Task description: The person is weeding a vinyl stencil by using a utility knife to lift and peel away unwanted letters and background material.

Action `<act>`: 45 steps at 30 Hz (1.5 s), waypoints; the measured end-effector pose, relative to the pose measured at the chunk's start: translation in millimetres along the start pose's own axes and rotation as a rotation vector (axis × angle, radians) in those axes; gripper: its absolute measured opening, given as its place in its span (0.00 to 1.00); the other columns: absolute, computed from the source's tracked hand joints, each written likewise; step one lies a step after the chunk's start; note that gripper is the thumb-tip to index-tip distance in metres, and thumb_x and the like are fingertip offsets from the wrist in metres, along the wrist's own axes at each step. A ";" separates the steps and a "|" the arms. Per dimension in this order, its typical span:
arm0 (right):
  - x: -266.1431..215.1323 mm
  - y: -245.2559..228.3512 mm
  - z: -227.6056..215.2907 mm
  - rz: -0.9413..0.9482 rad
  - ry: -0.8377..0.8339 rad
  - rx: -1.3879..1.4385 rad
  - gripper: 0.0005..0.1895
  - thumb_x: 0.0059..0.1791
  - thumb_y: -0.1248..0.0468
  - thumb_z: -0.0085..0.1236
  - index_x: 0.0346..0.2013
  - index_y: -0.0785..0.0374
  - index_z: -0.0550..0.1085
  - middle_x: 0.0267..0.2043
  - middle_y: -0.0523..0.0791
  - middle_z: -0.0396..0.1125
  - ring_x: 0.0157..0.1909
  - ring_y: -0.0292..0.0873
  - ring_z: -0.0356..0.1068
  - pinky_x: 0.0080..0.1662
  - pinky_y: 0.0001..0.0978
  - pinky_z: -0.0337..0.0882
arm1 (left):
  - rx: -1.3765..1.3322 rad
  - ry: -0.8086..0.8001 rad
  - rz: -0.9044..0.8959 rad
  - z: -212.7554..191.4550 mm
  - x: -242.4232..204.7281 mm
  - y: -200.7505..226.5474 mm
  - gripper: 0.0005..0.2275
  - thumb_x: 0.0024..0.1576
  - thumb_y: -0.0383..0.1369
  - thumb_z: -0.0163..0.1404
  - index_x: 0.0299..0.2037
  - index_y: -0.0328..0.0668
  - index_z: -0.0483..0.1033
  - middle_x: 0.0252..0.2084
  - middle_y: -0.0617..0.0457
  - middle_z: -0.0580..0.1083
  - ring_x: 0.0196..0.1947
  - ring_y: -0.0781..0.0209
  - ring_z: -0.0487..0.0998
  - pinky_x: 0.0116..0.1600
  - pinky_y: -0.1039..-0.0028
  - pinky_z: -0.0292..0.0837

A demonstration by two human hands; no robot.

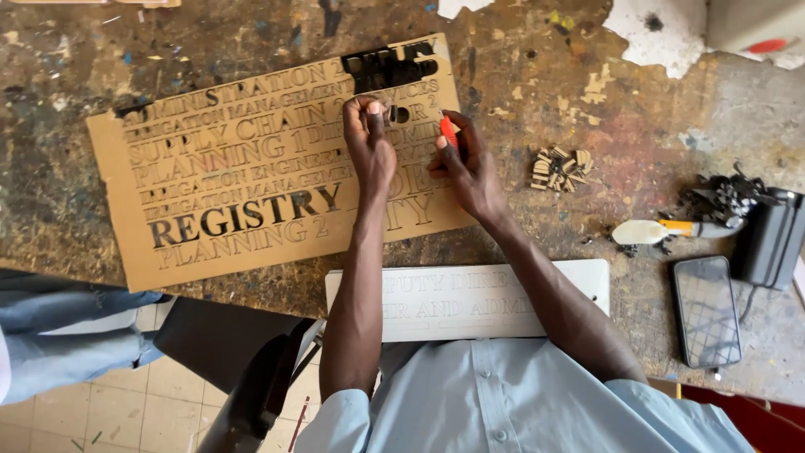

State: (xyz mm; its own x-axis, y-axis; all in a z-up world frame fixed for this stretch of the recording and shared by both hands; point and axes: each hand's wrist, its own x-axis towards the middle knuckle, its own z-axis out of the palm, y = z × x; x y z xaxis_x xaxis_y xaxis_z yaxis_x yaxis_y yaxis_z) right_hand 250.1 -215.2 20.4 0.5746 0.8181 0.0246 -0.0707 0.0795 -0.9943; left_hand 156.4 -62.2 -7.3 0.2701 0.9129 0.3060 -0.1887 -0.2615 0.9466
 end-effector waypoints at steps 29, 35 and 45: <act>50.9 6.3 49.1 -0.011 -0.062 -0.245 0.35 0.51 0.71 0.57 0.76 0.67 0.65 0.49 0.59 0.74 0.36 0.51 0.82 0.38 0.46 0.86 | -1.202 0.089 -0.217 -76.8 31.5 -73.2 0.04 0.74 0.32 0.53 0.53 0.43 0.76 0.50 0.51 0.80 0.52 0.57 0.86 0.56 0.69 0.85; 49.9 -4.6 57.8 -0.008 -0.066 -0.268 0.36 0.51 0.72 0.54 0.76 0.69 0.64 0.48 0.61 0.74 0.36 0.51 0.81 0.38 0.45 0.85 | -1.124 0.140 -0.206 -97.8 36.9 -62.6 0.04 0.73 0.31 0.55 0.54 0.43 0.76 0.49 0.53 0.80 0.52 0.60 0.84 0.58 0.73 0.81; 47.4 -0.6 56.5 -0.036 -0.032 -0.317 0.38 0.48 0.71 0.54 0.76 0.70 0.64 0.46 0.61 0.74 0.34 0.51 0.79 0.40 0.46 0.84 | -1.173 0.129 -0.268 -124.5 47.0 -34.0 0.05 0.70 0.31 0.60 0.51 0.41 0.80 0.48 0.47 0.84 0.52 0.54 0.87 0.61 0.62 0.86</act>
State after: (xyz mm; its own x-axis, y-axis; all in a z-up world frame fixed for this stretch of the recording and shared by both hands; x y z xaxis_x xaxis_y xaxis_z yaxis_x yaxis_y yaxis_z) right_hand 231.3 -144.3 28.0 0.5459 0.8358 0.0589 0.2099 -0.0683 -0.9753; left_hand 58.0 28.6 -37.8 0.3483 0.9366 0.0381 -0.9009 0.3232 0.2898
